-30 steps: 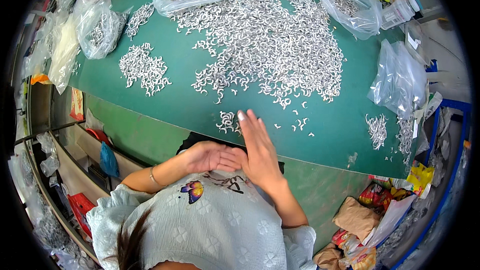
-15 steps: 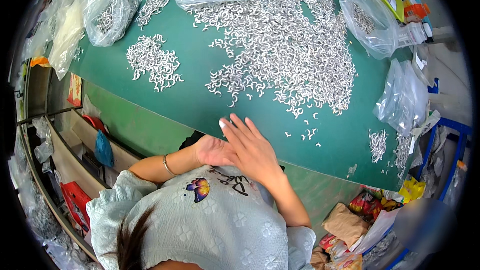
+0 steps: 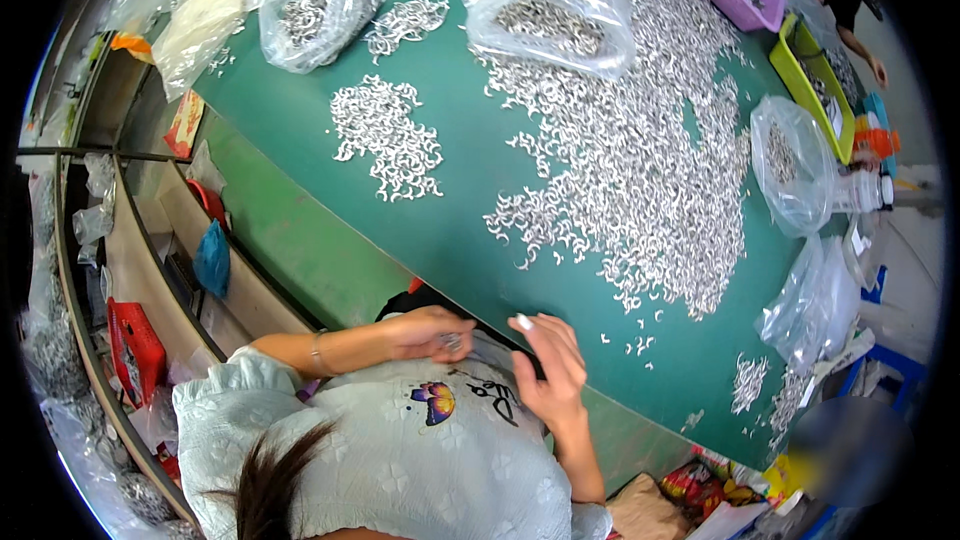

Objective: The person sorts small metal crescent-shaped components on a green workbench by hand, arranging them into small piles and then placing them into transparent plastic bags.

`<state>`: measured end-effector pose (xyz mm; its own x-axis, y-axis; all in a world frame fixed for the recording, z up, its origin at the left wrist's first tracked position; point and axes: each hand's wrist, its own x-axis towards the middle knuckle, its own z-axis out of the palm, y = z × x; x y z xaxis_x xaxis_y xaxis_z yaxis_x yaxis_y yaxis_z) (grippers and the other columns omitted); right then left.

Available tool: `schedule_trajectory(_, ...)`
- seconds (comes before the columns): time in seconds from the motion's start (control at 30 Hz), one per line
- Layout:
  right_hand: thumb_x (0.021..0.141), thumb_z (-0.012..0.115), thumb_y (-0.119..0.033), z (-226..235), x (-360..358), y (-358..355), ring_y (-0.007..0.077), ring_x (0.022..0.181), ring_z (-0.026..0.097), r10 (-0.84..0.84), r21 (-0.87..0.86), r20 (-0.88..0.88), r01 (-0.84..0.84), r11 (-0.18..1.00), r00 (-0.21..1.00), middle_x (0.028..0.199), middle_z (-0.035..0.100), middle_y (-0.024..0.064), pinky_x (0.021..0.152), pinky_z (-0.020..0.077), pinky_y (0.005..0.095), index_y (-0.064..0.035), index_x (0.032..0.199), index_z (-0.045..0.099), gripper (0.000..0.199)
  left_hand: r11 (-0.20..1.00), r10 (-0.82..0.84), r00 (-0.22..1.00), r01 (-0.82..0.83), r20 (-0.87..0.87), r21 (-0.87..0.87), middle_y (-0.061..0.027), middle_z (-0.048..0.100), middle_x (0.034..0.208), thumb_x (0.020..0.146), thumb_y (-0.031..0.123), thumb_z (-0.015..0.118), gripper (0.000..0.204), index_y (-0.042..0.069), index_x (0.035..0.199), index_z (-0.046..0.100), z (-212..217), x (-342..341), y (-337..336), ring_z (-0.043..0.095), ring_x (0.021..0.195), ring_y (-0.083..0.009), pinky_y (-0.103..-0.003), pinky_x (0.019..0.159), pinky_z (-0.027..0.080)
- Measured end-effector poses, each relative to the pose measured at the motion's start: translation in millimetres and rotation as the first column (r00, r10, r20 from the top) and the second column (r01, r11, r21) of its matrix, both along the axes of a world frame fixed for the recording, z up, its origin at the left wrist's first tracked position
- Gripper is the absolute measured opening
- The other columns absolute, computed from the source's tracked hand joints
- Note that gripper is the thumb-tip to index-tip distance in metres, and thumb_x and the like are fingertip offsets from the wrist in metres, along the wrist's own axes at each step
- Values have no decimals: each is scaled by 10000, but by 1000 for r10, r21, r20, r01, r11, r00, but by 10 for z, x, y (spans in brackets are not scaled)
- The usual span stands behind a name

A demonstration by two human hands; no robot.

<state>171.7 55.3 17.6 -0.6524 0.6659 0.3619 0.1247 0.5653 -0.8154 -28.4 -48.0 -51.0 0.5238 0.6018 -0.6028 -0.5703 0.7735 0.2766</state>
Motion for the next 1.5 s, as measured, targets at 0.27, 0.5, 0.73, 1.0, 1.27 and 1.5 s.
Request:
schedule_trajectory(0.27, 869, 556, 55, -192, -8, -67, 283, 869, 611, -125, -86, 32, 127, 988, 992, 959, 694, 183, 856, 471, 379, 65, 1154, 577, 286, 730, 672, 639, -485, -374, 481, -60, 654, 931, 1005, 220, 480, 266, 8, 1001, 640, 797, -999, 386, 571, 734, -81, -211, 585, 465)
schedule_trajectory(0.5, 823, 580, 85, -176, -42, -72, 312, 847, 644, -159, -44, 32, 160, 986, 987, 936, 690, 170, 791, 484, 391, 65, 1048, 624, 231, 523, 842, -52, -172, -538, 835, -159, 614, 1199, 1008, 148, 468, 304, -71, 1181, 590, 604, -1224, 923, 583, 1113, -199, -326, 987, 456)
schedule_trajectory(0.73, 828, 656, -40, 161, -375, 304, 364, 1301, 450, -129, 69, 294, 114, 991, 947, 1322, 560, 155, 1055, 330, 443, 12, 1248, 571, 432, 498, 844, -4, 375, -536, 782, -150, 617, 1166, 872, -28, 558, 303, -38, 1173, 586, 678, -638, 681, 609, 1080, -265, -349, 977, 447)
schedule_trajectory(1.0, 833, 690, -193, 2, -353, 442, 343, 1409, 294, 4, 152, 587, -115, 982, 809, 1456, 423, 123, 1124, 199, 559, -18, 1376, 436, 625, 460, 760, 81, 633, -645, 623, -135, 507, 1343, 779, -60, 647, 462, 5, 1229, 567, 570, -241, 891, 500, 1178, -357, -444, 993, 411)
schedule_trajectory(1.27, 824, 695, -197, 11, -123, 388, 353, 1414, 291, -144, 162, 535, 66, 985, 833, 1438, 457, 125, 1116, 167, 587, -20, 1409, 403, 678, 397, 702, 289, 601, -651, 694, -136, 565, 1214, 778, -121, 593, 314, -10, 1071, 619, 397, -138, 1048, 556, 1025, -310, -358, 855, 477)
schedule_trajectory(1.5, 826, 695, -181, -51, 31, 492, 325, 1405, 321, -283, 307, 691, 84, 948, 666, 1418, 477, 106, 1107, 152, 620, -10, 1416, 386, 687, 679, 611, 540, 18, -579, 734, -118, 575, 1218, 882, -139, 515, 229, -37, 1041, 645, 489, -236, 1113, 595, 1077, -194, -290, 919, 476)
